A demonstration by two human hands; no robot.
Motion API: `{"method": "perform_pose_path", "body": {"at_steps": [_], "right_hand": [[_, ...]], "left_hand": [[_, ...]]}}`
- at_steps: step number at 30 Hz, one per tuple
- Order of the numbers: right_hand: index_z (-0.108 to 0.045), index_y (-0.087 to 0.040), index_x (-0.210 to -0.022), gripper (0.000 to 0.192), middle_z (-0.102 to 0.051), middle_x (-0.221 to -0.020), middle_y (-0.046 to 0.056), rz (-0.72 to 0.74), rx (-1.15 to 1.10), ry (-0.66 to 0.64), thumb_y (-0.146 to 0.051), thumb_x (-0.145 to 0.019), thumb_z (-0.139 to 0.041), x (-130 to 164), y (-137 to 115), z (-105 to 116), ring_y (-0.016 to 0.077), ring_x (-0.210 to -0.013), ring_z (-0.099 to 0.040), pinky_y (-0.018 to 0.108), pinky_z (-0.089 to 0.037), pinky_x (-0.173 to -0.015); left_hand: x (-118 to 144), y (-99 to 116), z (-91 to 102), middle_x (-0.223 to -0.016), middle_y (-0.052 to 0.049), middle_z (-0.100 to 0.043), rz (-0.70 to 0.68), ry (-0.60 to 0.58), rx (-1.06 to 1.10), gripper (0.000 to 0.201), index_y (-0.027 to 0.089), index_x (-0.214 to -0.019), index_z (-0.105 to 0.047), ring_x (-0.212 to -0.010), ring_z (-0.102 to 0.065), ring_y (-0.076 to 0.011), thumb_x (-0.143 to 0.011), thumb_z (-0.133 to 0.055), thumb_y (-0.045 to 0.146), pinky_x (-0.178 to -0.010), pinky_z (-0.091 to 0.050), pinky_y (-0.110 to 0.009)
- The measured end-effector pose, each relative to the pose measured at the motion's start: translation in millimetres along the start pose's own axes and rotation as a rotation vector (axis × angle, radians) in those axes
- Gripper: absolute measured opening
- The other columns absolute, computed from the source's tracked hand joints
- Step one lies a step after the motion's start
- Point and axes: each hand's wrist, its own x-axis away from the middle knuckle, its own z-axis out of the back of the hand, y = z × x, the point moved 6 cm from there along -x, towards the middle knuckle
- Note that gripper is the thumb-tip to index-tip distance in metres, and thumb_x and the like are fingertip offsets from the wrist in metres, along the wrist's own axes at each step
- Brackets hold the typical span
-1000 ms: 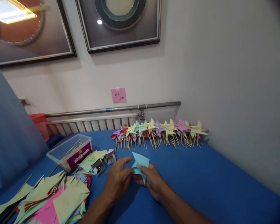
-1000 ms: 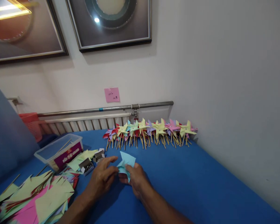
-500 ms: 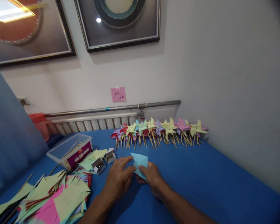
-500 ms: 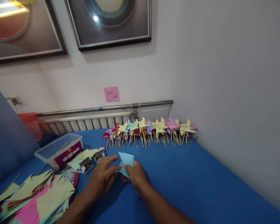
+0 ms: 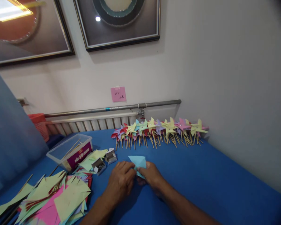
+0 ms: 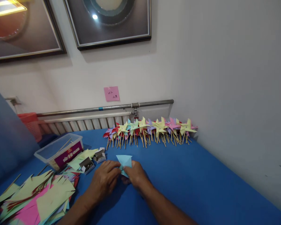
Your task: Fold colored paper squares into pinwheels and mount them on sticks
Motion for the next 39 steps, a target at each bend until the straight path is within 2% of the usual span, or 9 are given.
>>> {"method": "perform_pose_path", "body": {"at_steps": [3,5,11,14,22,28,30,35,39], "right_hand": [[-0.063,-0.017,-0.087,0.018,-0.063,-0.058,-0.002,0.005,-0.029,-0.009,-0.026,-0.071,-0.064,1.0,-2.0,0.9,0.0128,-0.049,-0.059,0.023,-0.049,-0.047],[-0.062,-0.017,-0.087,0.019,-0.064,-0.059,-0.001,0.002,-0.040,0.009,-0.026,-0.070,-0.064,1.8,-2.9,3.0,0.0132,-0.049,-0.060,0.023,-0.049,-0.046],[-0.063,-0.015,-0.093,0.026,-0.064,-0.059,0.000,-0.007,-0.040,-0.058,-0.028,-0.070,-0.063,3.4,-5.2,1.2,0.0124,-0.047,-0.059,0.023,-0.048,-0.045],[-0.064,-0.015,-0.092,0.027,-0.065,-0.062,0.000,0.009,-0.048,-0.131,-0.029,-0.070,-0.062,3.9,-6.8,-1.4,0.0111,-0.048,-0.058,0.022,-0.048,-0.047],[-0.066,-0.016,-0.096,0.029,-0.066,-0.064,0.000,0.054,0.045,-0.191,-0.032,-0.073,-0.065,8.6,-12.7,-5.7,0.0113,-0.052,-0.059,0.021,-0.045,-0.050],[-0.063,-0.017,-0.083,0.018,-0.058,-0.057,-0.005,0.124,-0.017,-0.188,-0.028,-0.069,-0.065,7.3,-15.7,-9.2,0.0102,-0.047,-0.051,0.022,-0.040,-0.047],[-0.063,-0.017,-0.083,0.019,-0.058,-0.057,-0.005,0.143,-0.036,-0.160,-0.029,-0.069,-0.065,7.1,-16.6,-7.7,0.0102,-0.048,-0.050,0.022,-0.040,-0.048],[-0.065,-0.017,-0.090,0.025,-0.062,-0.064,-0.003,0.161,-0.001,-0.109,-0.035,-0.073,-0.065,7.6,-17.1,-4.5,0.0119,-0.055,-0.057,0.022,-0.044,-0.053],[-0.066,-0.016,-0.091,0.026,-0.063,-0.063,-0.002,0.185,0.017,-0.115,-0.036,-0.075,-0.063,5.4,-15.9,-4.1,0.0124,-0.055,-0.057,0.023,-0.045,-0.053]], "left_hand": [[-0.9,-0.1,1.0,-0.101,-0.007,-0.069,-0.013,0.012,-0.017,0.023,0.021,-0.094,-0.068,-0.088,-0.060,-0.0199,-0.091,-0.049,0.008,-0.079,-0.046,-0.035],[-0.9,-6.2,2.3,-0.100,-0.007,-0.069,0.041,0.036,0.036,0.024,0.021,-0.094,-0.069,-0.089,-0.061,-0.0190,-0.090,-0.050,0.008,-0.081,-0.048,-0.034],[1.9,-27.3,-5.0,-0.117,-0.004,-0.069,0.308,-0.011,0.476,0.019,0.023,-0.088,-0.072,-0.109,-0.065,-0.0177,-0.084,-0.060,0.008,-0.093,-0.054,-0.032],[3.3,-30.5,-9.8,-0.121,-0.005,-0.069,0.385,-0.058,0.577,0.025,0.024,-0.090,-0.074,-0.112,-0.065,-0.0193,-0.081,-0.060,0.005,-0.098,-0.053,-0.036],[3.8,-29.6,-11.8,-0.130,-0.008,-0.065,0.428,-0.165,0.679,0.023,0.026,-0.092,-0.078,-0.124,-0.059,-0.0249,-0.085,-0.061,0.013,-0.108,-0.046,-0.044],[1.6,-24.6,-10.5,-0.136,-0.009,-0.062,0.445,-0.242,0.747,0.020,0.025,-0.090,-0.080,-0.131,-0.054,-0.0270,-0.090,-0.060,0.025,-0.113,-0.042,-0.047],[1.5,-25.6,-12.6,-0.133,-0.009,-0.064,0.464,-0.220,0.779,0.022,0.024,-0.090,-0.079,-0.129,-0.055,-0.0258,-0.092,-0.058,0.029,-0.112,-0.042,-0.045],[7.4,-39.7,-22.4,-0.119,-0.011,-0.069,0.636,-0.012,0.832,0.018,0.019,-0.080,-0.075,-0.111,-0.066,-0.0252,-0.085,-0.064,0.032,-0.100,-0.049,-0.040],[11.1,-45.2,-28.9,-0.115,-0.012,-0.070,0.729,0.045,0.887,0.018,0.017,-0.078,-0.075,-0.103,-0.068,-0.0256,-0.080,-0.068,0.033,-0.090,-0.053,-0.037]]}}
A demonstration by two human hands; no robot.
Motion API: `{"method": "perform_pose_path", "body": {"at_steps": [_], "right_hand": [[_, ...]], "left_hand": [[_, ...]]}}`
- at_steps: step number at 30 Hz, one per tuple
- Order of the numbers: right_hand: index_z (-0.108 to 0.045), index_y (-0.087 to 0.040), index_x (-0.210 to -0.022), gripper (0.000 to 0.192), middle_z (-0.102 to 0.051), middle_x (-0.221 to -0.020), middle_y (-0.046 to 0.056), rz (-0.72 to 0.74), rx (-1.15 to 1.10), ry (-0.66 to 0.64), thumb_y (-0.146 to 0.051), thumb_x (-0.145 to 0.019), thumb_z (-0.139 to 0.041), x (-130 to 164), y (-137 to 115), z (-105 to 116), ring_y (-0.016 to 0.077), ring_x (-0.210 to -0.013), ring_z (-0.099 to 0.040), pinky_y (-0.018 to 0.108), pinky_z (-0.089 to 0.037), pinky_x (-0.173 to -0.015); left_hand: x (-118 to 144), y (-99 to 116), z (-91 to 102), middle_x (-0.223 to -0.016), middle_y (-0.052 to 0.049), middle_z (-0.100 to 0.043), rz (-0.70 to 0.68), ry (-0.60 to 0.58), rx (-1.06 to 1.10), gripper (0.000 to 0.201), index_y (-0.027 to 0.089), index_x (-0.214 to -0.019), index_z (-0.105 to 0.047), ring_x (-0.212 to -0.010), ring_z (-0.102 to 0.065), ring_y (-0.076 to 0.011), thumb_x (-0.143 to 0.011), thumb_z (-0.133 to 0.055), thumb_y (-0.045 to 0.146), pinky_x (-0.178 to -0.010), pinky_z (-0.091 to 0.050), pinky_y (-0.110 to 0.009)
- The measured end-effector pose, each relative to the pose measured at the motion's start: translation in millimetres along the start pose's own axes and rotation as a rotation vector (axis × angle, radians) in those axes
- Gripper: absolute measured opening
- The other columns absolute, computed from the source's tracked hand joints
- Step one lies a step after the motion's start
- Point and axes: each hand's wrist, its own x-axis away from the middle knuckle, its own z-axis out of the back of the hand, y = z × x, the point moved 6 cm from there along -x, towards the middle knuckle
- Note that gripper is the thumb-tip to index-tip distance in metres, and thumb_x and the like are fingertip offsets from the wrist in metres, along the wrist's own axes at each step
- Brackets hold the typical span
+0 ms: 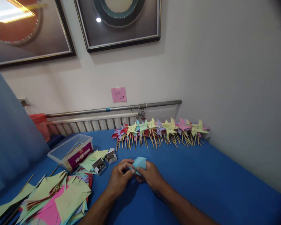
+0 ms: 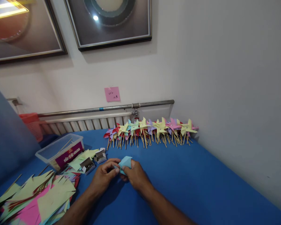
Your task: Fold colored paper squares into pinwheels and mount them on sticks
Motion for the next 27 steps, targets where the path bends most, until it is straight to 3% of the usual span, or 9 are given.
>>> {"method": "perform_pose_path", "body": {"at_steps": [6,12,18,21,27], "right_hand": [[-0.067,-0.016,-0.098,0.030,-0.067,-0.069,-0.001,-0.004,-0.008,0.005,-0.036,-0.077,-0.063,0.9,-0.4,-0.2,0.0122,-0.056,-0.060,0.023,-0.047,-0.055],[-0.066,-0.016,-0.085,0.020,-0.065,-0.066,-0.001,0.043,0.023,-0.010,-0.035,-0.078,-0.063,4.6,-5.6,-4.8,0.0123,-0.057,-0.058,0.023,-0.046,-0.058],[-0.062,-0.017,-0.075,0.018,-0.057,-0.065,-0.004,0.080,-0.026,-0.185,-0.035,-0.079,-0.065,10.0,-16.8,-17.7,0.0107,-0.059,-0.050,0.022,-0.041,-0.059],[-0.059,-0.018,-0.071,0.021,-0.053,-0.065,-0.004,0.092,-0.022,-0.202,-0.036,-0.079,-0.066,12.6,-21.7,-17.6,0.0106,-0.061,-0.045,0.022,-0.038,-0.059],[-0.063,-0.017,-0.074,0.020,-0.056,-0.067,-0.003,0.104,0.035,-0.229,-0.034,-0.083,-0.062,15.8,-26.8,-17.3,0.0113,-0.063,-0.046,0.022,-0.036,-0.061]], "left_hand": [[-0.8,-0.4,4.2,-0.115,-0.012,-0.070,0.001,0.052,0.024,0.017,0.017,-0.074,-0.073,-0.100,-0.068,-0.0242,-0.078,-0.068,0.033,-0.083,-0.053,-0.034],[0.4,-6.0,6.9,-0.103,-0.007,-0.072,0.031,0.155,-0.086,0.018,0.019,-0.066,-0.067,-0.099,-0.068,-0.0229,-0.078,-0.068,0.032,-0.083,-0.054,-0.033],[2.7,-5.4,4.7,-0.101,-0.005,-0.069,0.054,0.171,-0.005,0.014,0.019,-0.063,-0.064,-0.089,-0.067,-0.0198,-0.073,-0.071,0.026,-0.078,-0.054,-0.031],[3.7,-3.1,0.9,-0.099,-0.004,-0.067,0.068,0.143,0.040,0.014,0.019,-0.063,-0.062,-0.081,-0.065,-0.0169,-0.070,-0.072,0.024,-0.073,-0.053,-0.029],[5.0,-9.0,0.1,-0.068,0.004,-0.060,0.187,0.177,0.159,0.026,0.019,-0.076,-0.059,-0.061,-0.059,-0.0131,-0.063,-0.080,0.029,-0.058,-0.047,-0.024]]}}
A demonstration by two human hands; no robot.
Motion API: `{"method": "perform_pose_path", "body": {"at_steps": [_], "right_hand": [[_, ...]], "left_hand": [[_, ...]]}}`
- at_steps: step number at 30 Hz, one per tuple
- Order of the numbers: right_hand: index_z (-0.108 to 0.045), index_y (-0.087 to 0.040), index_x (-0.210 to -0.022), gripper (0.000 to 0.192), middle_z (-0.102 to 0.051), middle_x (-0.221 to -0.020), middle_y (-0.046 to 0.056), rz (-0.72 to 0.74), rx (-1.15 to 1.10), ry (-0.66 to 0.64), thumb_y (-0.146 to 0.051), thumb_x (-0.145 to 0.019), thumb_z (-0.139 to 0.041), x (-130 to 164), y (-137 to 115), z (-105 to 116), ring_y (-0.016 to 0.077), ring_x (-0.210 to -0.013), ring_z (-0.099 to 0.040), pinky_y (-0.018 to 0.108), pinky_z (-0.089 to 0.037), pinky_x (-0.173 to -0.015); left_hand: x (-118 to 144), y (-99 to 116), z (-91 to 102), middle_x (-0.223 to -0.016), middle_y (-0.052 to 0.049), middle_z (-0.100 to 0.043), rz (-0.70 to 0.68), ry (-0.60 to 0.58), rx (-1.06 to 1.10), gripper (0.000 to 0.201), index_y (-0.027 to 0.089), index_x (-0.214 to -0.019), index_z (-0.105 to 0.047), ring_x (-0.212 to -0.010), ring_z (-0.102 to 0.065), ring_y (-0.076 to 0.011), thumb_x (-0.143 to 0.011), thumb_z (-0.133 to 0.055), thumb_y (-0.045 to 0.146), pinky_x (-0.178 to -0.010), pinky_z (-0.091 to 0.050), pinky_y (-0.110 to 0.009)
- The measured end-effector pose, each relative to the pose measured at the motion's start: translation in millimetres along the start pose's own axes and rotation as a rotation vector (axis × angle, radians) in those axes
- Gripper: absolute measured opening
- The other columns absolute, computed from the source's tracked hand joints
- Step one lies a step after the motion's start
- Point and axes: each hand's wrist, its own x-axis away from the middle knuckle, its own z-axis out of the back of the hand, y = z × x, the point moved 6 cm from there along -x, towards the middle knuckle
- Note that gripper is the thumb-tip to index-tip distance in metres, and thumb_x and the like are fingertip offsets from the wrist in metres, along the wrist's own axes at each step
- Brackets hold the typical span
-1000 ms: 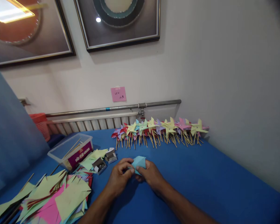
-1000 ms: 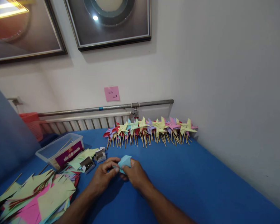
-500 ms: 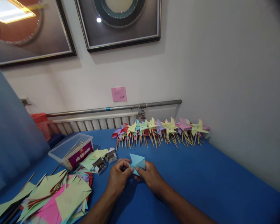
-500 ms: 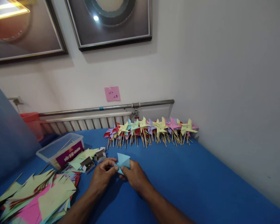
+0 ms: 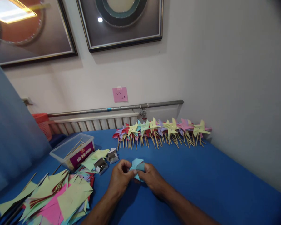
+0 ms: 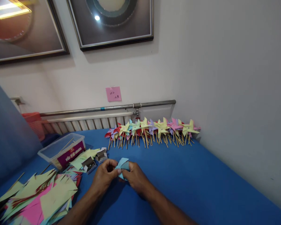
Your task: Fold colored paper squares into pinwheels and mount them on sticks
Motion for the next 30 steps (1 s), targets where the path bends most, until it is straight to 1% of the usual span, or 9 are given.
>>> {"method": "perform_pose_path", "body": {"at_steps": [2,3,7,9,12,15,17,23,30], "right_hand": [[-0.064,-0.017,-0.073,0.020,-0.056,-0.066,-0.003,-0.003,-0.008,0.011,-0.034,-0.083,-0.063,0.5,-1.1,0.1,0.0113,-0.063,-0.046,0.022,-0.035,-0.060],[-0.064,-0.017,-0.072,0.020,-0.057,-0.066,-0.003,-0.004,-0.001,0.021,-0.034,-0.083,-0.063,0.8,-1.6,0.3,0.0112,-0.062,-0.046,0.022,-0.035,-0.060],[-0.064,-0.017,-0.068,0.021,-0.058,-0.065,-0.002,-0.004,0.027,0.042,-0.034,-0.081,-0.066,1.6,-3.2,0.3,0.0110,-0.061,-0.047,0.022,-0.036,-0.060],[-0.064,-0.017,-0.068,0.023,-0.059,-0.066,-0.002,0.005,0.016,0.030,-0.036,-0.081,-0.067,1.3,-3.6,-0.6,0.0114,-0.062,-0.048,0.023,-0.037,-0.061],[-0.065,-0.017,-0.071,0.023,-0.060,-0.067,-0.002,0.009,-0.002,0.015,-0.038,-0.080,-0.068,0.1,-2.5,-1.1,0.0123,-0.064,-0.051,0.024,-0.039,-0.063],[-0.066,-0.018,-0.077,0.019,-0.061,-0.068,-0.002,-0.004,-0.020,0.017,-0.036,-0.079,-0.067,-0.9,-0.4,-0.5,0.0128,-0.064,-0.052,0.024,-0.040,-0.064],[-0.067,-0.018,-0.078,0.017,-0.061,-0.067,-0.002,-0.007,-0.023,0.028,-0.034,-0.079,-0.067,-0.9,0.0,0.1,0.0130,-0.064,-0.053,0.025,-0.041,-0.064],[-0.069,-0.017,-0.088,0.016,-0.065,-0.071,-0.001,0.002,-0.053,0.010,-0.030,-0.080,-0.064,-0.1,0.3,-1.6,0.0140,-0.065,-0.057,0.026,-0.045,-0.066],[-0.068,-0.016,-0.085,0.019,-0.064,-0.068,-0.001,-0.028,-0.047,0.045,-0.035,-0.080,-0.065,-0.9,7.9,-0.1,0.0136,-0.064,-0.056,0.026,-0.043,-0.064]], "left_hand": [[-0.3,-3.8,1.9,-0.063,0.005,-0.060,0.054,0.023,0.020,0.032,0.018,-0.078,-0.060,-0.057,-0.059,-0.0133,-0.060,-0.083,0.031,-0.056,-0.045,-0.023],[-0.5,-5.2,1.6,-0.062,0.004,-0.063,0.074,0.011,0.035,0.033,0.018,-0.077,-0.060,-0.057,-0.061,-0.0143,-0.060,-0.084,0.032,-0.056,-0.045,-0.024],[0.2,-8.7,-6.8,-0.058,-0.003,-0.069,0.149,-0.133,0.128,0.032,0.016,-0.070,-0.062,-0.056,-0.066,-0.0191,-0.065,-0.083,0.039,-0.059,-0.048,-0.028],[0.7,-8.7,-9.1,-0.057,-0.004,-0.070,0.162,-0.157,0.194,0.033,0.016,-0.068,-0.063,-0.055,-0.066,-0.0194,-0.063,-0.085,0.039,-0.059,-0.049,-0.028],[0.8,-9.9,-11.6,-0.055,-0.003,-0.068,0.177,-0.158,0.305,0.035,0.017,-0.066,-0.060,-0.052,-0.065,-0.0192,-0.058,-0.087,0.036,-0.058,-0.050,-0.029],[0.0,-12.9,-12.9,-0.054,-0.001,-0.066,0.181,-0.148,0.365,0.039,0.018,-0.061,-0.054,-0.050,-0.063,-0.0183,-0.054,-0.089,0.033,-0.057,-0.049,-0.028],[-0.5,-14.6,-12.8,-0.054,-0.001,-0.065,0.181,-0.139,0.372,0.039,0.018,-0.060,-0.053,-0.049,-0.063,-0.0180,-0.053,-0.089,0.033,-0.057,-0.049,-0.029],[-0.2,-13.7,-14.8,-0.053,-0.001,-0.065,0.175,-0.181,0.365,0.032,0.020,-0.061,-0.053,-0.050,-0.062,-0.0192,-0.060,-0.083,0.032,-0.058,-0.050,-0.032],[-2.1,-20.6,-12.2,-0.054,0.001,-0.063,0.192,-0.124,0.330,0.030,0.020,-0.061,-0.054,-0.049,-0.061,-0.0190,-0.057,-0.082,0.029,-0.058,-0.049,-0.032]]}}
